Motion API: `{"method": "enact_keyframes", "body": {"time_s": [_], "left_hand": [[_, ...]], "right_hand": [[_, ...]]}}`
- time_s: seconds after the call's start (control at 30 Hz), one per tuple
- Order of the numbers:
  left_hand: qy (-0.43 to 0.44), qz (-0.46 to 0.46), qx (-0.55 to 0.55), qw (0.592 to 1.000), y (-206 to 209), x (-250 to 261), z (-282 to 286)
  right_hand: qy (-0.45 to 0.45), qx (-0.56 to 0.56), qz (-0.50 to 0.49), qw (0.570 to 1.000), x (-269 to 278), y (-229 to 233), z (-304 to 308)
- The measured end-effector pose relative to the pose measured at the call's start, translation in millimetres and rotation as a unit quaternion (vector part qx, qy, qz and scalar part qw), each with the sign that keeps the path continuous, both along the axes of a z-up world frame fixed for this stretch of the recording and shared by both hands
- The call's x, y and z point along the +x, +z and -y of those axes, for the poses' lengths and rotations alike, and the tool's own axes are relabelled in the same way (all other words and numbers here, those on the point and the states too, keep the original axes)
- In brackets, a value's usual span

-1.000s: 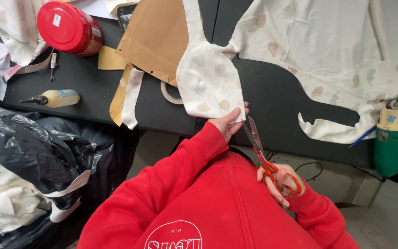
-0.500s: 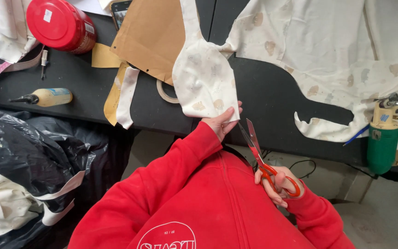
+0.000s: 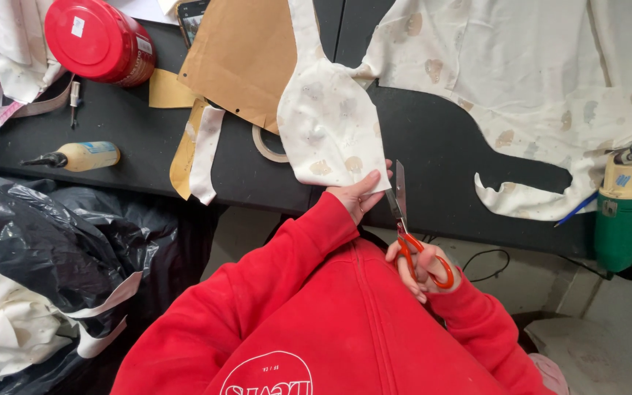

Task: The person cuts a piece of white fabric with red-handled scissors, then uses a cardboard template and a blue pen to trace a shape onto a larger piece of fabric. Finally, they use a green handheld rotary cutter to cut along the traced line.

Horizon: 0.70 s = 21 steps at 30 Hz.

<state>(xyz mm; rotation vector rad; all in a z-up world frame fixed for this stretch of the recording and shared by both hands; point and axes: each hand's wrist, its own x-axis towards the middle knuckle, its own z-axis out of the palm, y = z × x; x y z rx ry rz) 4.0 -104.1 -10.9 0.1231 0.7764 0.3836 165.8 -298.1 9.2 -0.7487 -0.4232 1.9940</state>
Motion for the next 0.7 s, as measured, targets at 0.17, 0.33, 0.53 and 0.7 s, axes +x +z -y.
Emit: {"method": "enact_keyframes", "body": {"time_s": [0.17, 0.33, 0.53, 0.7], "left_hand": [[-0.002, -0.011, -0.007, 1.0, 10.8, -0.2, -2.6], [-0.005, -0.024, -0.017, 1.0, -6.7, -1.7, 3.3], [0.031, -0.049, -0.063, 0.996, -23.9, -2.6, 10.1], [0.015, -0.045, -0.058, 0.997, -27.8, -6.0, 12.6]], "right_hand": [[-0.067, -0.016, 0.015, 0.997, -26.8, -3.6, -22.3], [-0.135, -0.051, 0.025, 0.989, -38.4, -7.0, -21.4], [-0.071, -0.078, 0.172, 0.979, -35.1, -7.3, -24.4], [-0.139, -0.026, 0.024, 0.99, -46.8, 5.1, -45.6]]}}
